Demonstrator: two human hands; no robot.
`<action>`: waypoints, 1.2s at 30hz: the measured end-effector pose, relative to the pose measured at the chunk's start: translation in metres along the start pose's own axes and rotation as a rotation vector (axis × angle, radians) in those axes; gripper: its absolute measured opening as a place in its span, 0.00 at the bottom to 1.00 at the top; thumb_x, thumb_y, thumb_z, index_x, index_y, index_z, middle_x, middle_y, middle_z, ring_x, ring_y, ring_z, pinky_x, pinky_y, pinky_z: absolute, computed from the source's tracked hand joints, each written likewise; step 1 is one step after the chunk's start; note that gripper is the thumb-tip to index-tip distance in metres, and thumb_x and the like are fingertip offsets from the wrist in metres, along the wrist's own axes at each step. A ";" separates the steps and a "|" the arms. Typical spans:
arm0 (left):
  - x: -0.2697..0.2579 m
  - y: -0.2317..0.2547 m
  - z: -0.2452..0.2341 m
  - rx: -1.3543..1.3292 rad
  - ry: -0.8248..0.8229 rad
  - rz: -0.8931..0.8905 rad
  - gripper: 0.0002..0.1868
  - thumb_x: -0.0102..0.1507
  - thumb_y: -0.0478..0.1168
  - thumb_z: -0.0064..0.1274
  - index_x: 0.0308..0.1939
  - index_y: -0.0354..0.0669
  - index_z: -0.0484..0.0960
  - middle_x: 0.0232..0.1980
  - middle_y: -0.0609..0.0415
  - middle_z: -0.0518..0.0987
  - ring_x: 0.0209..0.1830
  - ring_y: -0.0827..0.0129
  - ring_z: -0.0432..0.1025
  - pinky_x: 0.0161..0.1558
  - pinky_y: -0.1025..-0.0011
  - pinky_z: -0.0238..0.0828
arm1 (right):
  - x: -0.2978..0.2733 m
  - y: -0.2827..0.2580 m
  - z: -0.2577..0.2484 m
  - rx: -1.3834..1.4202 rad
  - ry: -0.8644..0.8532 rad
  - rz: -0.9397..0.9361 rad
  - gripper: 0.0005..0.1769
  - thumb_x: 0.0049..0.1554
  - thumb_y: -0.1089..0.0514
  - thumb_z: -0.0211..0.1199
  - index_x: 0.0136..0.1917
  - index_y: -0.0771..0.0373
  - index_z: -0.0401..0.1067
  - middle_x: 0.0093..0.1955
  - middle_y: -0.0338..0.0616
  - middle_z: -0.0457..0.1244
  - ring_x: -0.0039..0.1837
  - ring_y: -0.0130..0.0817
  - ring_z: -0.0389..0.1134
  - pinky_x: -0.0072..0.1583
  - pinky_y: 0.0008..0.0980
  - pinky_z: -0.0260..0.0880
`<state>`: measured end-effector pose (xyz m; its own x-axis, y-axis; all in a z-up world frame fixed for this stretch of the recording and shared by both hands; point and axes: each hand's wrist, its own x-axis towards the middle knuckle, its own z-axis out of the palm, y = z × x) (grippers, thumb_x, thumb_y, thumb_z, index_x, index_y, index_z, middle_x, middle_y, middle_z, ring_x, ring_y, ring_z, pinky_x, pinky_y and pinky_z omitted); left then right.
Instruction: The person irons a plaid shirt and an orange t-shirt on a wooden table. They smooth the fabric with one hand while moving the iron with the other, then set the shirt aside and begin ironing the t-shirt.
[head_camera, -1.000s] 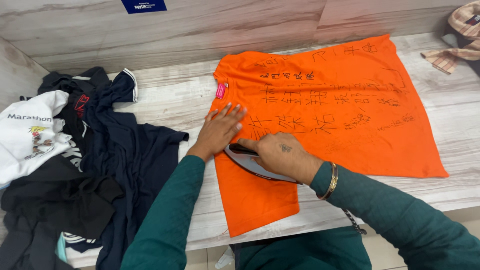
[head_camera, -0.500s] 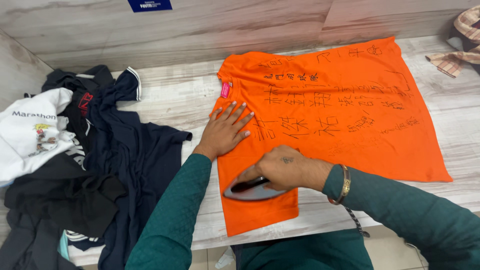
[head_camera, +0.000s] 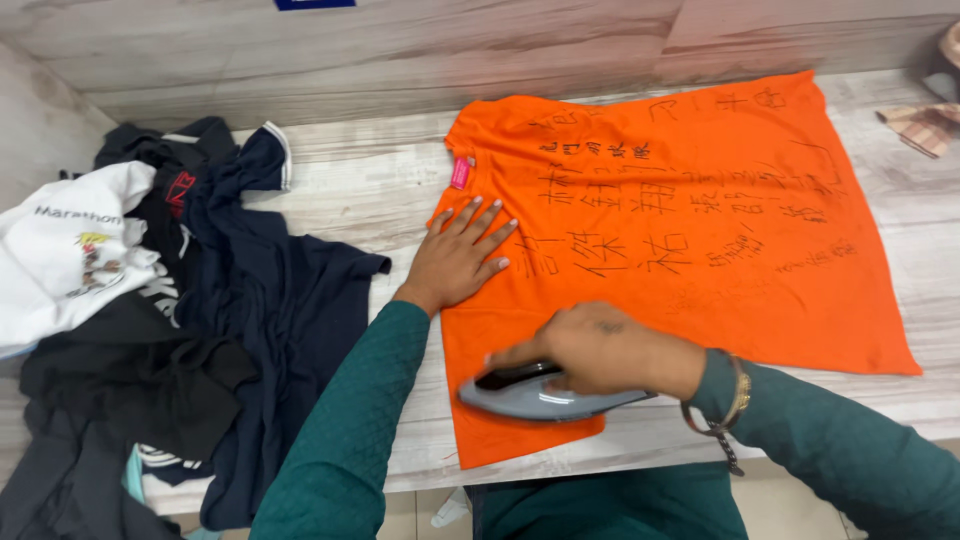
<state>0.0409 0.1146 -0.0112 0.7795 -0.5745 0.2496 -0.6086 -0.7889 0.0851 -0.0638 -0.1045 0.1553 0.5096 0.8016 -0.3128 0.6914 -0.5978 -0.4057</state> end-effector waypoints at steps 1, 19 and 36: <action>-0.001 -0.002 -0.001 -0.013 -0.005 -0.009 0.30 0.69 0.60 0.41 0.75 0.61 0.66 0.81 0.54 0.58 0.81 0.55 0.49 0.74 0.46 0.45 | 0.003 0.000 -0.004 0.018 0.050 0.065 0.40 0.48 0.56 0.69 0.71 0.26 0.68 0.48 0.41 0.72 0.45 0.46 0.73 0.46 0.45 0.73; 0.004 0.001 -0.003 -0.018 -0.024 -0.013 0.30 0.69 0.58 0.40 0.74 0.59 0.67 0.80 0.52 0.58 0.80 0.54 0.49 0.73 0.45 0.45 | -0.001 -0.036 0.040 -0.062 0.080 -0.084 0.30 0.56 0.60 0.60 0.70 0.36 0.71 0.35 0.49 0.69 0.35 0.46 0.72 0.37 0.44 0.73; -0.064 0.031 -0.027 -0.093 0.501 -0.339 0.29 0.73 0.46 0.43 0.75 0.34 0.63 0.76 0.40 0.67 0.75 0.49 0.64 0.71 0.54 0.55 | -0.048 -0.011 0.019 0.564 -0.116 0.197 0.40 0.54 0.56 0.65 0.78 0.51 0.55 0.43 0.52 0.70 0.41 0.40 0.71 0.46 0.39 0.72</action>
<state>-0.0318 0.1330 0.0014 0.7812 -0.1041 0.6155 -0.3667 -0.8745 0.3174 -0.1052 -0.1364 0.1586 0.5193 0.6882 -0.5067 0.1953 -0.6728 -0.7136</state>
